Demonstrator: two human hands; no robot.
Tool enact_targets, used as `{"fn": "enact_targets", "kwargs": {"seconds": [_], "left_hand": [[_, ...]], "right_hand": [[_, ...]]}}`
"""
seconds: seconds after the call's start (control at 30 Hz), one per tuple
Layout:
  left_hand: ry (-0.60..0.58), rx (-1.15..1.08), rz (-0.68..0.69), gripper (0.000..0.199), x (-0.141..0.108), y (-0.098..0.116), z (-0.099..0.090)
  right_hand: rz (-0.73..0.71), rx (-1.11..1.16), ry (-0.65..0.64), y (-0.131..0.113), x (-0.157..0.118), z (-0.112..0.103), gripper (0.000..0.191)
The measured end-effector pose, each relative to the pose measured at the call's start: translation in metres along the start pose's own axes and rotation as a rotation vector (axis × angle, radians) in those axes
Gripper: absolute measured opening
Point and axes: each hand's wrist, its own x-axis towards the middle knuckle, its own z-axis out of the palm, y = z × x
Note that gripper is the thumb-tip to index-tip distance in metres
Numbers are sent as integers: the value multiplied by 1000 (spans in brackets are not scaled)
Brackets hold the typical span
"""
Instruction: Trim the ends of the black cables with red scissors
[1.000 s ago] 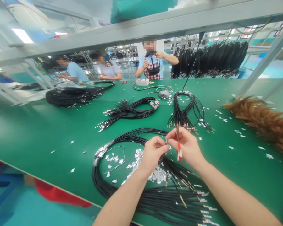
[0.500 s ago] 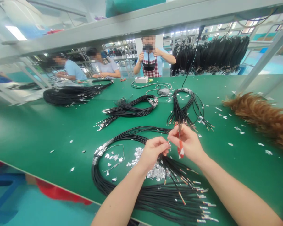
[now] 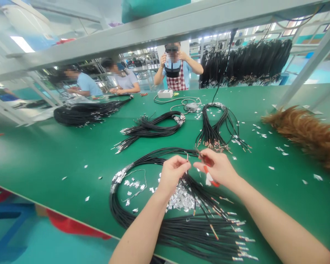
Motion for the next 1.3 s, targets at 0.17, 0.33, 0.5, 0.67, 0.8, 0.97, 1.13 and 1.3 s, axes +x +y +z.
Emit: {"fn": "enact_targets", "kwargs": {"seconds": [0.17,0.33,0.5,0.67,0.8,0.97,1.13,1.3], "left_hand": [[15,-8,30,22,1,0,-1],[-13,52,27,22,-1,0,0],[-29,136,86,18,-2,-1,-2],[-1,118,116,17,-3,-2,-1],[35,-30,90,21,-2,-2,1],[-18,0,56,21,-6,-5,7],[-32,66,62,22,-9,-7,13],[-43,37,24,20,-11,-6,14]], "right_hand": [[-79,-370,-165,5,-2,-2,28],[-120,-392,-180,1,-3,-3,26],[-118,-416,-203,-1,-3,-6,25],[-94,-412,-208,5,0,-8,22],[-33,-220,-184,14,4,-10,20],[99,469,7,-2,4,-2,12],[143,648,114,-21,0,11,8],[165,669,146,-20,-2,12,9]]}}
